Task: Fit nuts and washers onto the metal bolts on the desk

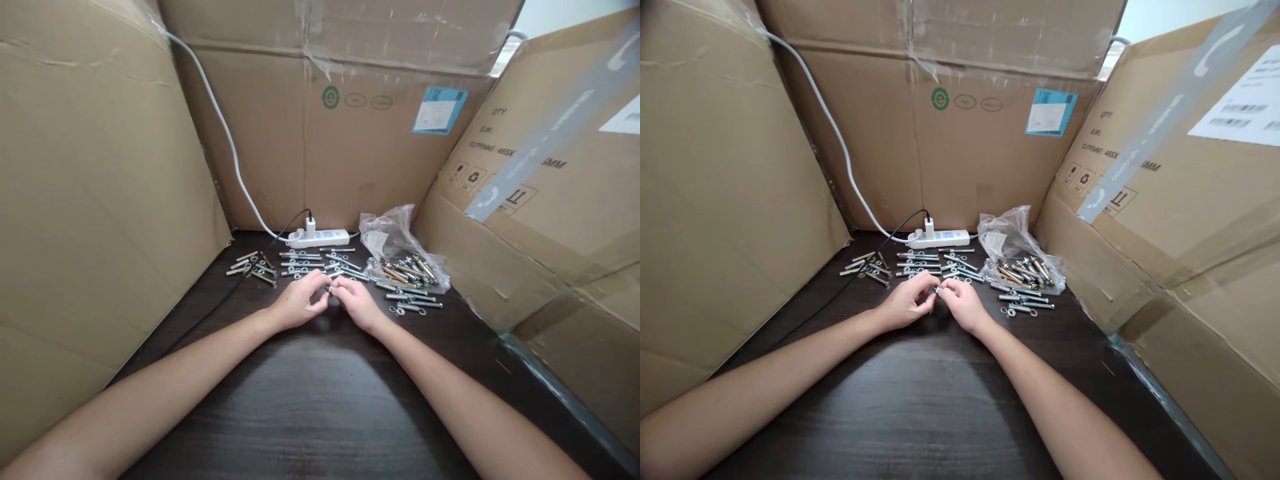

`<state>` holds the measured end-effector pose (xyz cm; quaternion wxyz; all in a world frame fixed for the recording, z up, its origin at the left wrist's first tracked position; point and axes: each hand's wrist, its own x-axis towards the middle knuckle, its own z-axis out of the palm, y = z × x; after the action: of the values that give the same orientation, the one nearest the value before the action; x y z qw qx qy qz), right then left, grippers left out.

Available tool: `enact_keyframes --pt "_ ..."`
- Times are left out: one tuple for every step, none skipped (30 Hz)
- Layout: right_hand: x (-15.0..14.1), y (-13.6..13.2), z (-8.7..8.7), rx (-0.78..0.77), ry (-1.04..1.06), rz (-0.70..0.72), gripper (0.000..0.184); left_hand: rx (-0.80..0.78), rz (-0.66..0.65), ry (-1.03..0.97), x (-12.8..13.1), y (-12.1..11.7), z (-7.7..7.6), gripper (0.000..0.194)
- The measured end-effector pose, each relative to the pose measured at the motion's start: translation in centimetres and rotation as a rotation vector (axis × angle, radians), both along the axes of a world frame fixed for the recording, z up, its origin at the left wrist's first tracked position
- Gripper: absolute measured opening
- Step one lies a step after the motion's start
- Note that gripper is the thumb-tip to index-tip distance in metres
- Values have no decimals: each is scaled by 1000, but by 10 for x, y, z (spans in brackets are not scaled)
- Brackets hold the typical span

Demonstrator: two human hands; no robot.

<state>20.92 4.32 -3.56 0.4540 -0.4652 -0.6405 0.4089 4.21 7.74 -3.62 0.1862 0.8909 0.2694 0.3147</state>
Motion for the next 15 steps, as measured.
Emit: enact_keyframes --pt "0 -1 1 -13 -11 15 17 8 1 8 0 -1 1 17" --pt "1 -1 2 -27 -29 32 18 13 2 18 0 -1 2 17" --pt "1 -2 3 -38 -53 47 19 13 1 28 0 -2 2 17" --pt "2 -2 4 -40 -84 59 20 10 0 37 0 -2 3 17" --pt "2 -3 5 -35 -121 67 20 4 0 45 -1 -2 3 17" --pt "3 -3 7 -23 -163 69 20 -4 1 50 -1 -2 3 17" --pt "5 -3 10 -8 -211 67 19 -13 3 50 -1 -2 2 17" --pt "9 -3 14 6 -267 66 18 -24 7 48 -1 -1 2 17" --pt "14 -3 19 17 -330 65 18 -40 17 45 -1 -1 1 19" --pt "22 -2 25 22 -405 65 18 -59 30 44 -1 0 1 20" --pt "31 0 32 25 -487 70 18 -81 43 47 -1 0 0 22" --pt "43 2 39 27 -562 45 19 -102 55 53 -1 0 0 23" --pt "57 4 45 29 -634 -24 20 -121 66 60 -1 1 1 23" --pt "71 7 51 33 -708 -140 20 -136 71 66 -2 1 1 23" --pt "86 10 55 37 -796 -277 21 -146 71 73 -2 1 1 23"
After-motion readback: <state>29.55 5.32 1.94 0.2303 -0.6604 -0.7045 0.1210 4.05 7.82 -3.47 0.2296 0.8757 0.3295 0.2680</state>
